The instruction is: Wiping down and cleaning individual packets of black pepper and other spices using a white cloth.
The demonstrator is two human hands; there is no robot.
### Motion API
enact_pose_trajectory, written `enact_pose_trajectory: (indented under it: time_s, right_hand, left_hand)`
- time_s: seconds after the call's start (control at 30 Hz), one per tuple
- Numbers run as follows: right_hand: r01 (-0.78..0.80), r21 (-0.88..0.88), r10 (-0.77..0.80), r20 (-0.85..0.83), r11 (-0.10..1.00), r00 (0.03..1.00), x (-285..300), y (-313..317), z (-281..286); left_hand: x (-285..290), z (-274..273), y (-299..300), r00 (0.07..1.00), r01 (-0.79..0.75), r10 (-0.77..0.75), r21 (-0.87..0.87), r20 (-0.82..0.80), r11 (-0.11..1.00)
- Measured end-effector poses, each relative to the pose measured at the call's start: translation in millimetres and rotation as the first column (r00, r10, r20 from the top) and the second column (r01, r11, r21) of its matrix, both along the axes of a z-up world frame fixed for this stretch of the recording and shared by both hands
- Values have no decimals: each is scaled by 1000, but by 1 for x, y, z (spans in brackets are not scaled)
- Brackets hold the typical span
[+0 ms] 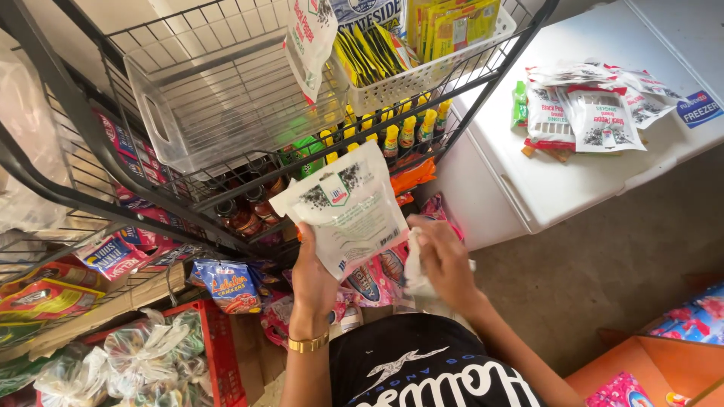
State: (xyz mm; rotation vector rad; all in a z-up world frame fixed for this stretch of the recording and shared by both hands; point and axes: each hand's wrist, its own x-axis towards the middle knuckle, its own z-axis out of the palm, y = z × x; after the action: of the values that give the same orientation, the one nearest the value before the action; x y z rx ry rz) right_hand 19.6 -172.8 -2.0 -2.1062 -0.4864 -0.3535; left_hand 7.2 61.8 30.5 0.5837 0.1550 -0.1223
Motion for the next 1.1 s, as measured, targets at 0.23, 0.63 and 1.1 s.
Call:
enact_pose_trajectory:
  time_s: [0.23, 0.63, 1.1]
  right_hand:
    - [-148, 192, 218, -423, 970, 880, 29, -23, -2]
    - [-397, -190, 356, -218, 898, 909, 40, -28, 70]
    - [70, 109, -87, 157, 992, 984, 6, 13, 59]
  left_hand:
    - [1, -25, -2, 998, 45, -40, 125, -49, 991]
    - [-8, 93, 60, 840, -224, -409, 915, 356, 337]
    - [-17, -20, -32, 925, -45, -298, 846, 236, 531]
